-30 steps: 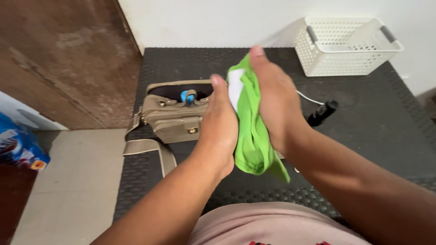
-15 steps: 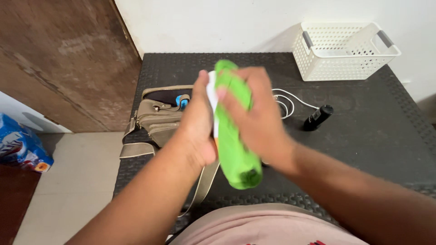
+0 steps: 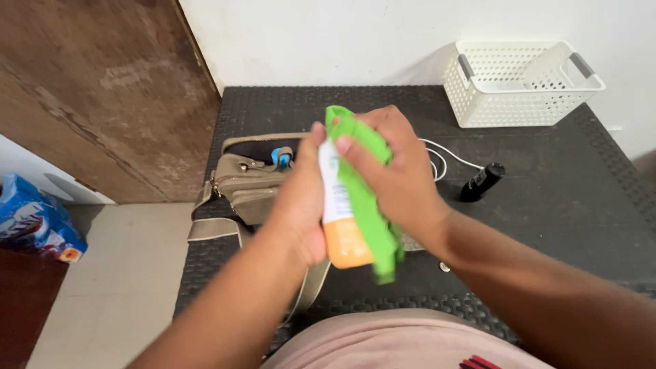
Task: The person opens a beige crossbody bag and wipes several small items with a green cloth, including a round compact, a small blue bottle, and a white bottle. After wiping each item, the person places them into the bag. The person then wipes a white tube and places it into the bag as well.
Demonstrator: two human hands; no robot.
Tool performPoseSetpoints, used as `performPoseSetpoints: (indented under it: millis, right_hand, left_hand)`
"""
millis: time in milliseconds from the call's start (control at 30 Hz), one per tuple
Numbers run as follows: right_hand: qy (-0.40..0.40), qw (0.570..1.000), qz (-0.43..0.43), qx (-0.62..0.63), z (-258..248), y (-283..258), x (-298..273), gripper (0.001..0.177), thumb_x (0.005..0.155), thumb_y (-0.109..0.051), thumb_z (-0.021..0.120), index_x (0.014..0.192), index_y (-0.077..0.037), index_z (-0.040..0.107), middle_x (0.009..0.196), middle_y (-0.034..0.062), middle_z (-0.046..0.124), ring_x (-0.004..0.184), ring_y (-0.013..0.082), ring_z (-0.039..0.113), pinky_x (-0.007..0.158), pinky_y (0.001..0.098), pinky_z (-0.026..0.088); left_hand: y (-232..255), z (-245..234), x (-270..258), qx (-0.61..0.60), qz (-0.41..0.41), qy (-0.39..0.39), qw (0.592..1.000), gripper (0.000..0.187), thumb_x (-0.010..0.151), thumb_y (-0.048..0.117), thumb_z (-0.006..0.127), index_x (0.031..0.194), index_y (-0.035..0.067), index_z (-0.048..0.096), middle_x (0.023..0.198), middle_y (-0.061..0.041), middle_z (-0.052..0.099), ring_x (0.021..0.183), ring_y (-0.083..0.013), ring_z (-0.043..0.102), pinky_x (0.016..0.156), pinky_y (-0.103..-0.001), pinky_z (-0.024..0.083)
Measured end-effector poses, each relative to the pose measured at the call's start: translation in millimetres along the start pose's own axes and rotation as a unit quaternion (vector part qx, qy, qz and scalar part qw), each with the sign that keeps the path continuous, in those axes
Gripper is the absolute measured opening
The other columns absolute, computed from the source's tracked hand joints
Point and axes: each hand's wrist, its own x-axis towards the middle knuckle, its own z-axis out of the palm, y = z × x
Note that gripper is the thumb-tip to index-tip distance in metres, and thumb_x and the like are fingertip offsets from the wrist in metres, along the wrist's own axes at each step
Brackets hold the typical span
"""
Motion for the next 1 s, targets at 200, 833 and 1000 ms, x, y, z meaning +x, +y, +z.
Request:
performPoseSetpoints:
  millis: [200,833,1000]
  right_hand:
    - [-0.093,0.963,-0.203,-0.151,5,-22,-29,0.036,0.090,-0.023,0.076,0.122,-0.007,0.070,0.117,0.0122,0.058,0.112,0.0210,0.057,0.095,0.0343,0.050]
    - [-0.163,0.637,0.519,0.547,69,-24,-14,0.044,0.097,-0.050,0.055,0.107,-0.010,0.070,0.097,0.0092,0.074,0.082,0.0237,0.073,0.076,0.0399,0.061]
    - [0.038,0.824,0.472,0.312,69,-47,-17,0.026,0.089,-0.037,0.066,0.104,-0.015,0.067,0.087,0.0051,0.072,0.074,0.0195,0.071,0.065,0.0389,0.059]
  left_hand:
    - [10,-20,-3,-0.047,0.041,0.011,0.998,0.062,0.095,0.067,0.044,0.119,0.012,0.062,0.106,-0.013,0.068,0.098,-0.0302,0.068,0.088,-0.051,0.057]
    - [22,-28,-28,0.201,0.373,0.291,0.858,0.063,0.094,0.059,0.054,0.078,0.001,0.074,0.074,-0.009,0.073,0.068,-0.0215,0.070,0.064,-0.037,0.055]
    - [28,-28,-23,0.143,0.310,0.306,0.889,0.072,0.099,0.065,0.036,0.093,0.004,0.074,0.086,-0.011,0.076,0.077,-0.0248,0.075,0.072,-0.042,0.059]
